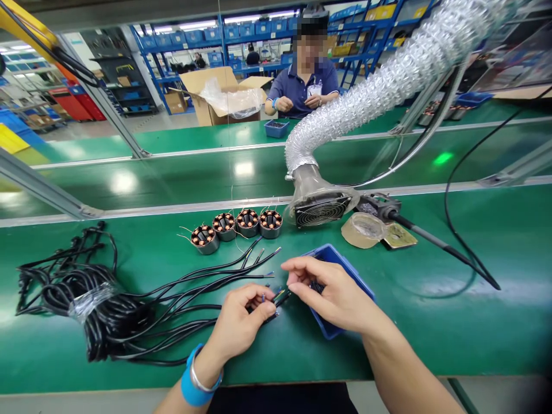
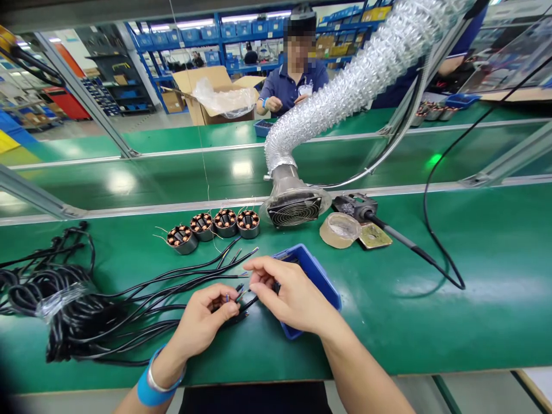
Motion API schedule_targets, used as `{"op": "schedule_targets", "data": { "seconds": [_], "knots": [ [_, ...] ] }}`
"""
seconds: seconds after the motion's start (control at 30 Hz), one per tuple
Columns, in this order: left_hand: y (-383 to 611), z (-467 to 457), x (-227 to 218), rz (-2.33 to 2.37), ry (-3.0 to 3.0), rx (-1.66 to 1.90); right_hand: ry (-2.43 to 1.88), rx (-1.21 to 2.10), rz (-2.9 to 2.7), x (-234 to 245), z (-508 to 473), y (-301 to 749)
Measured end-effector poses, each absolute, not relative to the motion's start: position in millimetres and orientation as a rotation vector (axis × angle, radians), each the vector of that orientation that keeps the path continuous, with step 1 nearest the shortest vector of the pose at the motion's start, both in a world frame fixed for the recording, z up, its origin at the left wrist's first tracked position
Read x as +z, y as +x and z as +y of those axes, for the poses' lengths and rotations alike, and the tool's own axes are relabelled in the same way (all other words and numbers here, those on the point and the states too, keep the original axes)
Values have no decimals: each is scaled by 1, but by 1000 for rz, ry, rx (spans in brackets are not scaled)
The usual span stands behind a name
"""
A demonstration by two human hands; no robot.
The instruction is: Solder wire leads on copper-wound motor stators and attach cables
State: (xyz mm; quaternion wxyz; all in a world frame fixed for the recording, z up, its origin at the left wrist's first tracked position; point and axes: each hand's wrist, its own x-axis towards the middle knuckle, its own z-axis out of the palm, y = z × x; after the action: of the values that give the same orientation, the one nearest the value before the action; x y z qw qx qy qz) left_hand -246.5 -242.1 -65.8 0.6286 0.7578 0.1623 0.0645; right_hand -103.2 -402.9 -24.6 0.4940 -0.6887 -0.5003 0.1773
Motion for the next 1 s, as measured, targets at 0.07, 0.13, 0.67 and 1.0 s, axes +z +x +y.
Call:
{"op": "schedule_targets", "data": {
  "seconds": [0.07, 0.13, 0.67, 1.0],
  "knots": [
    [-247, -242, -66, 364, 1757, 149, -1656, 443, -1201, -25, -402, -103],
    [-247, -242, -65, 361, 1771, 152, -1645, 461, -1197, -25, -402, -103],
    [-245, -242, -64, 394, 1679, 177, -1657, 475, -1246, -30, -393, -111],
    [-247, -241, -69, 425, 1520, 182, -1673, 256, -1234, -33, -390, -113]
  ]
}}
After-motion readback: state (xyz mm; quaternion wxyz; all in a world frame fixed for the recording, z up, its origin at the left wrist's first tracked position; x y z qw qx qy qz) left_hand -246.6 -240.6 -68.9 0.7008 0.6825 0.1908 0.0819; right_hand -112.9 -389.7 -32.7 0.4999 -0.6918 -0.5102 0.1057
